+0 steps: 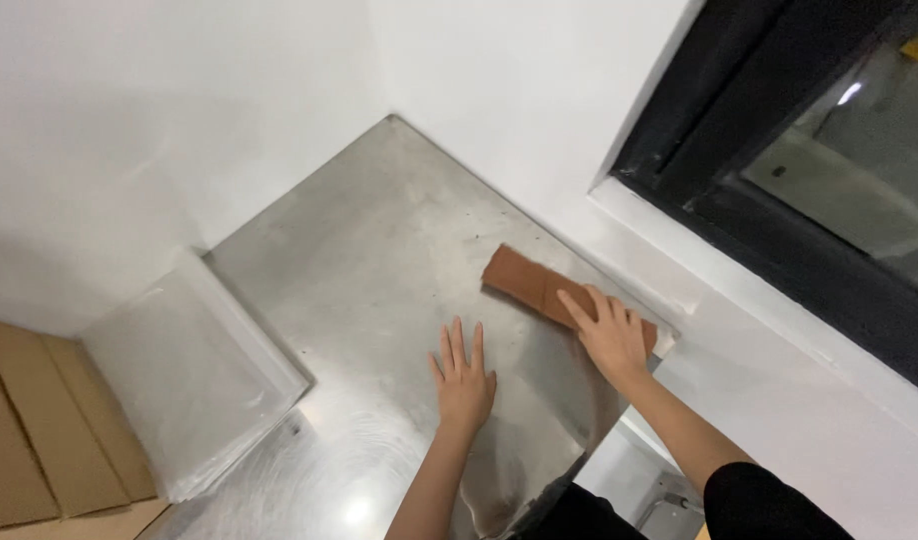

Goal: The person takes a brown garment and a pink garment from a clothing rack, one at a time. They unfold each item on a metal table, smooth it out, and fold it into a compact rectangle. The folded garments are placed on the table.

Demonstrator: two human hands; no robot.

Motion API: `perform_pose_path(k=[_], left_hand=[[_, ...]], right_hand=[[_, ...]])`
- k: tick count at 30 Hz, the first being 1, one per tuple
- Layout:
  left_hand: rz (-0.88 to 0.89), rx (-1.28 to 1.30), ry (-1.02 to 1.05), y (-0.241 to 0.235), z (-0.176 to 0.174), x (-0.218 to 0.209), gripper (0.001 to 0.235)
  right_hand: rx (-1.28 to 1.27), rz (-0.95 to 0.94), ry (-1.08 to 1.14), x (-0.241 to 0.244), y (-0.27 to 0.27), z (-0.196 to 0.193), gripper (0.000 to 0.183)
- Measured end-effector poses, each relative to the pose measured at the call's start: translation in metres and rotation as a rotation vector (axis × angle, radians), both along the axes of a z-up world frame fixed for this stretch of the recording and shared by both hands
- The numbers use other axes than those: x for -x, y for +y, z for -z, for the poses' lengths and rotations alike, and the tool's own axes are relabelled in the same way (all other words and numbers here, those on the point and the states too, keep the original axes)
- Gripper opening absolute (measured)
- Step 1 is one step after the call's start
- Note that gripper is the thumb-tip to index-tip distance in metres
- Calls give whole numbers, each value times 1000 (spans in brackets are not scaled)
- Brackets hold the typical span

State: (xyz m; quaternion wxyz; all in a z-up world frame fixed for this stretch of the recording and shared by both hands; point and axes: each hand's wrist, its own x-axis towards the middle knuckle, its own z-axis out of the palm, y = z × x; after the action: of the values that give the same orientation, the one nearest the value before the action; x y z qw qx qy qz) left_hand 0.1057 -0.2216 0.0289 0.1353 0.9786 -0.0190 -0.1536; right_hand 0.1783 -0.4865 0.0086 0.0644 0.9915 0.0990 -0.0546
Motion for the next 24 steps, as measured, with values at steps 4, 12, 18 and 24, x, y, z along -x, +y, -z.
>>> perform_pose_path(k=[4,12,18,24], left_hand=[[42,23,174,-27,9,6,76],[33,51,215,-23,13,8,75],[-151,153,158,-16,17,17,65],[-372,121,143,17,15,39,61]], right_hand=[[38,108,-195,-8,-67,36,81],[-58,32,-416,-4,-45,22,78],[-231,-171,-263,-17,-12,0,69],[-184,-183,-250,-57,-42,22,72]])
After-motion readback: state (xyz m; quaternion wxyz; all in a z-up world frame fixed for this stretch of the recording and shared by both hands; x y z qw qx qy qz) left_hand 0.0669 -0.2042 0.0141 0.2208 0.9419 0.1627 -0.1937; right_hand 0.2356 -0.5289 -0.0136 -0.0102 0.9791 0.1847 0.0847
